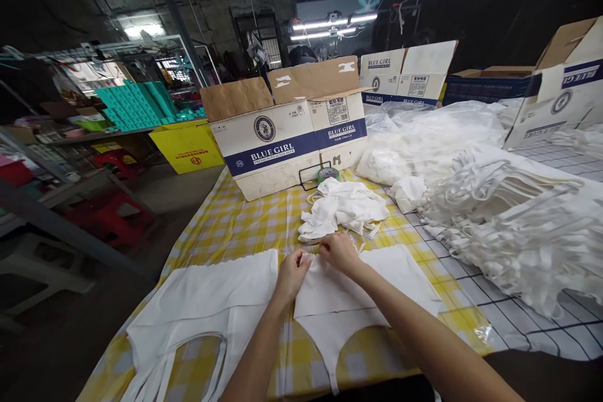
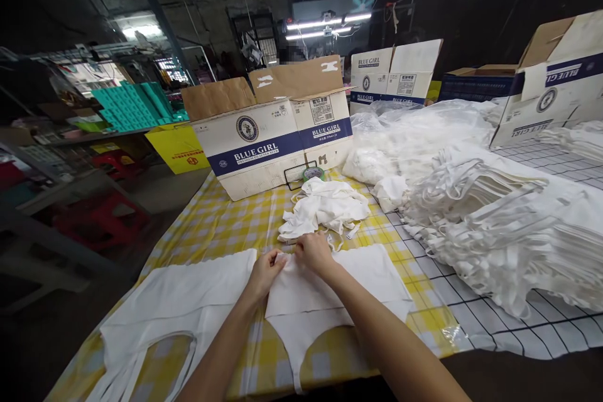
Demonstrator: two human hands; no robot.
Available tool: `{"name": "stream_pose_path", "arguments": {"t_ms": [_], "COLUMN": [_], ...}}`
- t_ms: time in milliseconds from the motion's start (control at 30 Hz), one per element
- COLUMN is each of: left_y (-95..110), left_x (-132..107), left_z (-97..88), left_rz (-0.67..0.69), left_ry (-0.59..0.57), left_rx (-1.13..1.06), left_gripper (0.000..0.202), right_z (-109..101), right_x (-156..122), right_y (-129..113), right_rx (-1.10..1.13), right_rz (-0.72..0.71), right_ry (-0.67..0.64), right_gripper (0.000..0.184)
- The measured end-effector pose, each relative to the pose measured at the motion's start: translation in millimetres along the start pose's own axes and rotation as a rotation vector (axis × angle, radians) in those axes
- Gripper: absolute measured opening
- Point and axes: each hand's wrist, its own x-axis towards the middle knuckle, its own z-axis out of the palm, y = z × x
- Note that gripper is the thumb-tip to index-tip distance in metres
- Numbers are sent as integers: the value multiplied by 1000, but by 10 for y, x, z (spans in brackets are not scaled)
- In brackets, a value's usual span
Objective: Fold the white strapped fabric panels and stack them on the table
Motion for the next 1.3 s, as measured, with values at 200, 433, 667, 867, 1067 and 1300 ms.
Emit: {"name": "stream_pose_path", "arguments": {"t_ms": [200,433,667,867,1067,1300], "left_y": [10,99,173,220,182,115], "left_x": [-20,61,-191,-514,-584,-594], "left_z": [10,-21,33,171,220,233], "left_rz": [-8,-9,131,249,195,248], "left_ry": [-6,31,262,-14,-203,-213], "left_rx": [-18,105,447,313,80,76], "left_gripper": [26,21,37,28,44,42], "right_z": [-98,-180,-437,-319,-50,-33], "right_x": [-59,-74,-821,-1322,-1112,-1058], "right_y": [86,130,509,183,-56,-5], "right_rx": [47,120,7,115,101,495], "right_rz": [77,89,160,-99,-220,125], "right_ry": [82,165,241,-53,-181,-48], "right_gripper": [22,35,38,30,16,15]}}
